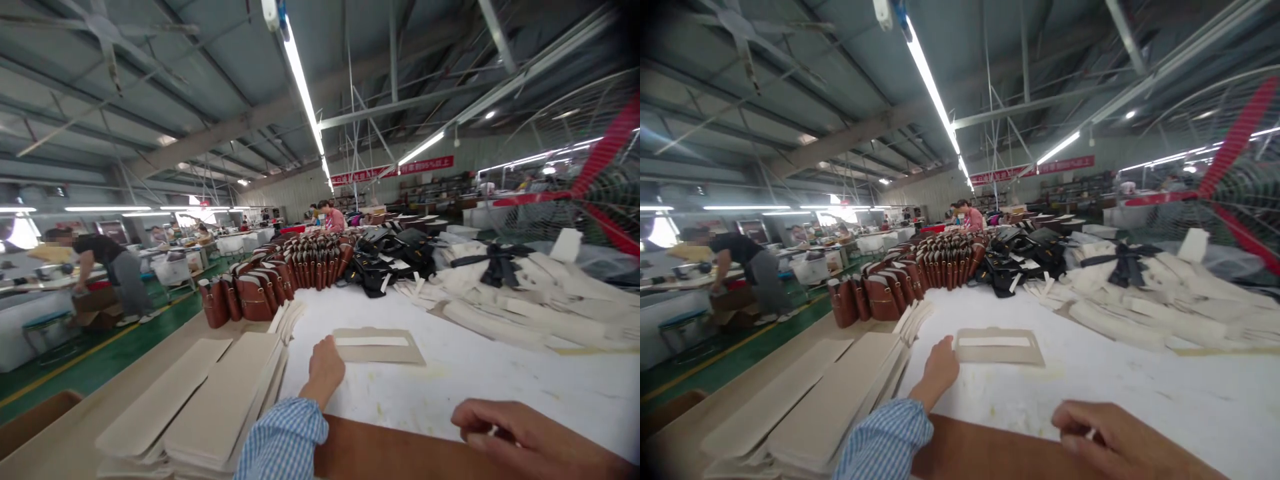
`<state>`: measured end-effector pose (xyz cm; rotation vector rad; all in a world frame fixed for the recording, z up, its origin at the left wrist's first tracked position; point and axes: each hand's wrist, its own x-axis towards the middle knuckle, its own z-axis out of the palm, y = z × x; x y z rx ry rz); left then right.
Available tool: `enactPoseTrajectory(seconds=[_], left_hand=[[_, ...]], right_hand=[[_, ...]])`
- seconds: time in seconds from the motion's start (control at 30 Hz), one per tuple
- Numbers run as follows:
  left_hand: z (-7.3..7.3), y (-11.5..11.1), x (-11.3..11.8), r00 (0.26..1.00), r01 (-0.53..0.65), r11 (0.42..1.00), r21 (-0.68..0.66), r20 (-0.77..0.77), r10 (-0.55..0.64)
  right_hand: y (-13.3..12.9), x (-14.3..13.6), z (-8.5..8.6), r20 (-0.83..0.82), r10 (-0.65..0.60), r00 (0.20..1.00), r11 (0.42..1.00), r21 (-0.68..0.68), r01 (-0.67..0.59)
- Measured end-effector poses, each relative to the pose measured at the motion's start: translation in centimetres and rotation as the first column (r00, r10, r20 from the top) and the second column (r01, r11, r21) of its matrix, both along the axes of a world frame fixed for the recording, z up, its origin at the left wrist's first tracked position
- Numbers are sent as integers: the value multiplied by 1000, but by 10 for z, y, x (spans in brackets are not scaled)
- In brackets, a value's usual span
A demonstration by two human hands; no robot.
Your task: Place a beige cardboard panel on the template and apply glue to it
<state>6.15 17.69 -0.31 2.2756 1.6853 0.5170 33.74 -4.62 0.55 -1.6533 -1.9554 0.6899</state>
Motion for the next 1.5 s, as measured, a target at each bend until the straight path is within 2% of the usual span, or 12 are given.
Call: enactPoseTrajectory(seconds=[0.1,0.17,0.4,0.57,0.73,1.0,1.23,1.5], left_hand=[[-17,12,1,999,12,1000,13,-31,-12],[-23,17,2,999,35,999,37,-42,-33],[-33,33,3,992,121,991,60,-41,-119],[-51,45,0,997,65,992,104,26,-68],[-61,51,-2,997,16,994,110,75,-24],[-55,40,-1,997,34,995,95,64,-40],[-52,38,1,990,142,988,58,-23,-141],[-50,40,3,976,198,980,29,-103,-194]], right_hand=[[45,15,9,78,-26,997,1000,-4,27],[74,25,6,121,-68,990,998,25,65],[158,47,-28,253,-108,962,987,145,72],[193,47,-46,336,-115,935,982,177,58],[209,38,-53,423,-81,902,983,182,2],[219,33,-59,547,-41,836,987,153,-51],[221,29,-61,580,-34,814,986,150,-66],[218,29,-67,591,-48,805,987,150,-52]])
